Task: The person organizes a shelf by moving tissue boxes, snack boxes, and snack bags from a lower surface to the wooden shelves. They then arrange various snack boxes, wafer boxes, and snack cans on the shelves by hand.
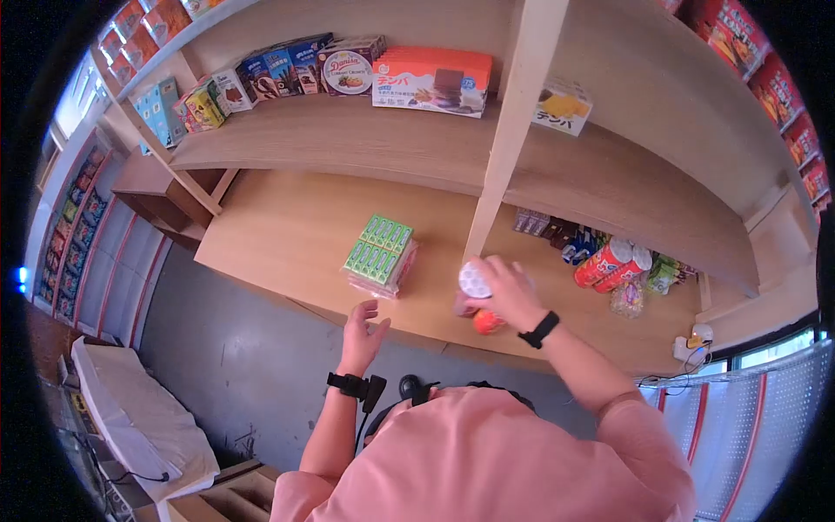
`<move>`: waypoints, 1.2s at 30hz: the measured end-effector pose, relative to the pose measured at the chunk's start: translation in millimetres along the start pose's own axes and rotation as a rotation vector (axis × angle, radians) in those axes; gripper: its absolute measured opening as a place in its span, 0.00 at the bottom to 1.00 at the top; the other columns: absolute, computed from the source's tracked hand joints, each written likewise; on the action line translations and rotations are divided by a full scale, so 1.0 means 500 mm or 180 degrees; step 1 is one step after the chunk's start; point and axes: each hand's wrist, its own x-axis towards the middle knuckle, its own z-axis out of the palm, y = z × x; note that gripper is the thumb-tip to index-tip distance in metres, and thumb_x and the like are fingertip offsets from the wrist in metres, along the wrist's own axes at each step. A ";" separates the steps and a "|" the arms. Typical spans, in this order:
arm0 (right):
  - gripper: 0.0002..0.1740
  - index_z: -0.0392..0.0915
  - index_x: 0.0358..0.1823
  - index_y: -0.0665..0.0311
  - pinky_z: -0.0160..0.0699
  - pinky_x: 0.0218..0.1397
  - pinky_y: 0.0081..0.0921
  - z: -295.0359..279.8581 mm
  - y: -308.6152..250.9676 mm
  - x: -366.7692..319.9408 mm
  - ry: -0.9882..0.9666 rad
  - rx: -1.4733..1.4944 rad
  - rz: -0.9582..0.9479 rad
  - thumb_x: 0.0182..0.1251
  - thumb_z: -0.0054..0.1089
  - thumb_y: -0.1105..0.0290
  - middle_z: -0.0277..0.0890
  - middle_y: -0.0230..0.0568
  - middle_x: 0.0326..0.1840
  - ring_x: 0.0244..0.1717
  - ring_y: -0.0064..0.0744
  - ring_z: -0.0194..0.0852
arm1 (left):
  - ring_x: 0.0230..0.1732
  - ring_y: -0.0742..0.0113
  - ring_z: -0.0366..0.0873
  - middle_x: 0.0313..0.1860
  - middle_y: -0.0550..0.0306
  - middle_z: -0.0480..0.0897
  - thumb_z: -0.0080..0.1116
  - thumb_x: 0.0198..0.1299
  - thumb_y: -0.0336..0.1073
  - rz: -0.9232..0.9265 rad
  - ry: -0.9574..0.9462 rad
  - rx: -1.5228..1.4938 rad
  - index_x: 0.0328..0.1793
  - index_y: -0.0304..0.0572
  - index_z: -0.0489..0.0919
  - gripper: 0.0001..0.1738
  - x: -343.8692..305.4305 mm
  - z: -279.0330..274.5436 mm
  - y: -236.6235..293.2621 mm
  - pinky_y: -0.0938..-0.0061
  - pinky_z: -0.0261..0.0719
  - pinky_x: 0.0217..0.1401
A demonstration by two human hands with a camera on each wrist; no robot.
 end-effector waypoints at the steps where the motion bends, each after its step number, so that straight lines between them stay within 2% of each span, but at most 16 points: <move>1: 0.44 0.65 0.67 0.59 0.69 0.58 0.48 0.014 -0.022 0.019 0.0088 0.0175 0.0019 0.51 0.70 0.47 0.70 0.47 0.53 0.49 0.53 0.75 | 0.55 0.63 0.78 0.55 0.54 0.79 0.68 0.55 0.32 0.0013 -0.0006 -0.0022 0.62 0.42 0.73 0.27 0.006 0.002 0.004 0.66 0.76 0.55; 3: 0.44 0.65 0.66 0.60 0.69 0.57 0.48 0.028 -0.065 0.067 0.0199 0.0150 0.0179 0.51 0.71 0.48 0.70 0.48 0.53 0.49 0.53 0.75 | 0.51 0.59 0.80 0.52 0.51 0.79 0.67 0.54 0.32 0.0408 -0.0169 -0.0140 0.58 0.40 0.75 0.24 0.023 0.001 0.008 0.65 0.78 0.51; 7: 0.43 0.64 0.67 0.63 0.68 0.57 0.48 0.066 -0.113 0.163 0.0521 0.0162 0.0469 0.52 0.72 0.53 0.71 0.52 0.53 0.51 0.51 0.75 | 0.50 0.60 0.80 0.52 0.51 0.79 0.67 0.55 0.32 0.0344 -0.0332 -0.0205 0.56 0.39 0.76 0.21 0.027 -0.026 -0.025 0.65 0.78 0.51; 10: 0.41 0.65 0.67 0.62 0.66 0.58 0.48 0.092 -0.121 0.232 0.0508 -0.0009 0.0683 0.54 0.71 0.55 0.72 0.52 0.52 0.52 0.51 0.75 | 0.50 0.62 0.81 0.51 0.51 0.80 0.67 0.56 0.32 0.0221 -0.0289 -0.0381 0.54 0.39 0.77 0.20 0.014 -0.062 -0.089 0.66 0.78 0.51; 12: 0.41 0.66 0.64 0.62 0.69 0.53 0.46 0.105 -0.116 0.276 0.0598 -0.0277 0.0893 0.50 0.73 0.53 0.73 0.49 0.51 0.52 0.51 0.74 | 0.49 0.63 0.81 0.49 0.53 0.81 0.68 0.56 0.32 0.0003 -0.0192 -0.0357 0.53 0.39 0.77 0.19 -0.003 -0.094 -0.121 0.67 0.77 0.52; 16: 0.41 0.67 0.62 0.63 0.69 0.59 0.48 0.134 -0.074 0.353 0.0535 -0.0237 0.1173 0.49 0.73 0.53 0.72 0.54 0.57 0.58 0.54 0.72 | 0.48 0.66 0.81 0.47 0.56 0.83 0.66 0.57 0.31 -0.0439 0.0010 -0.0636 0.53 0.40 0.77 0.18 -0.042 -0.147 -0.185 0.70 0.77 0.50; 17: 0.39 0.70 0.60 0.65 0.69 0.62 0.48 0.127 -0.066 0.369 0.0309 0.0224 0.1300 0.49 0.72 0.52 0.72 0.55 0.60 0.61 0.55 0.70 | 0.48 0.67 0.81 0.46 0.56 0.84 0.65 0.58 0.30 -0.0467 0.0064 -0.0639 0.53 0.40 0.77 0.17 -0.050 -0.157 -0.198 0.71 0.78 0.49; 18: 0.38 0.72 0.58 0.65 0.71 0.60 0.48 0.137 -0.059 0.381 0.0722 -0.0292 0.1164 0.49 0.72 0.50 0.72 0.55 0.60 0.61 0.56 0.70 | 0.48 0.67 0.81 0.46 0.56 0.84 0.65 0.58 0.30 -0.0480 0.0079 -0.0644 0.53 0.40 0.77 0.17 -0.057 -0.164 -0.214 0.71 0.78 0.49; 21: 0.38 0.73 0.58 0.63 0.72 0.58 0.48 0.132 -0.053 0.411 0.0858 -0.0301 0.1199 0.50 0.71 0.46 0.73 0.55 0.58 0.59 0.56 0.71 | 0.47 0.68 0.81 0.46 0.56 0.83 0.65 0.58 0.30 -0.0582 0.0192 -0.0761 0.53 0.39 0.77 0.16 -0.068 -0.180 -0.230 0.72 0.79 0.48; 24: 0.38 0.74 0.57 0.62 0.73 0.57 0.48 0.132 -0.057 0.426 0.0554 -0.0141 0.1327 0.51 0.70 0.43 0.75 0.54 0.57 0.58 0.55 0.73 | 0.46 0.68 0.81 0.46 0.56 0.83 0.64 0.59 0.30 -0.0713 0.0151 -0.0570 0.53 0.38 0.77 0.16 -0.072 -0.190 -0.231 0.72 0.79 0.48; 27: 0.36 0.77 0.57 0.55 0.71 0.61 0.51 0.130 -0.073 0.428 0.0436 -0.0251 0.1466 0.56 0.62 0.37 0.76 0.48 0.59 0.61 0.52 0.72 | 0.47 0.67 0.81 0.46 0.54 0.83 0.65 0.59 0.30 -0.0574 0.0054 -0.0712 0.53 0.37 0.77 0.17 -0.061 -0.193 -0.243 0.71 0.79 0.49; 29: 0.37 0.77 0.58 0.52 0.70 0.61 0.51 0.127 -0.089 0.432 0.0043 -0.0177 0.1572 0.57 0.58 0.34 0.74 0.46 0.62 0.63 0.50 0.70 | 0.48 0.66 0.81 0.47 0.53 0.83 0.64 0.59 0.30 -0.0590 -0.0038 -0.0679 0.56 0.38 0.75 0.19 -0.055 -0.198 -0.240 0.70 0.79 0.50; 32: 0.38 0.75 0.60 0.52 0.70 0.61 0.53 0.140 -0.103 0.440 -0.0033 -0.0213 0.1674 0.58 0.54 0.32 0.69 0.45 0.67 0.67 0.48 0.67 | 0.49 0.65 0.81 0.49 0.52 0.82 0.64 0.59 0.30 -0.0655 -0.0080 -0.1020 0.59 0.38 0.73 0.21 -0.045 -0.194 -0.262 0.70 0.79 0.51; 33: 0.42 0.72 0.63 0.58 0.65 0.66 0.53 0.144 -0.109 0.440 0.0001 -0.0145 0.1738 0.59 0.53 0.32 0.66 0.46 0.69 0.71 0.48 0.61 | 0.49 0.65 0.81 0.49 0.52 0.82 0.64 0.59 0.30 -0.0632 -0.0145 -0.0992 0.59 0.38 0.73 0.21 -0.042 -0.196 -0.250 0.70 0.79 0.51; 34: 0.42 0.72 0.63 0.58 0.65 0.66 0.53 0.148 -0.114 0.438 0.0020 -0.0137 0.1801 0.59 0.53 0.32 0.66 0.46 0.69 0.71 0.48 0.61 | 0.49 0.65 0.80 0.50 0.51 0.82 0.64 0.60 0.30 -0.0659 -0.0181 -0.0885 0.60 0.38 0.73 0.22 -0.043 -0.200 -0.238 0.70 0.79 0.52; 36: 0.46 0.70 0.64 0.65 0.57 0.70 0.53 0.147 -0.130 0.428 0.0653 -0.0690 0.1563 0.59 0.52 0.31 0.66 0.49 0.69 0.72 0.49 0.58 | 0.50 0.65 0.80 0.51 0.51 0.81 0.64 0.60 0.29 -0.0673 -0.0248 -0.0761 0.60 0.38 0.72 0.23 -0.040 -0.202 -0.234 0.70 0.79 0.52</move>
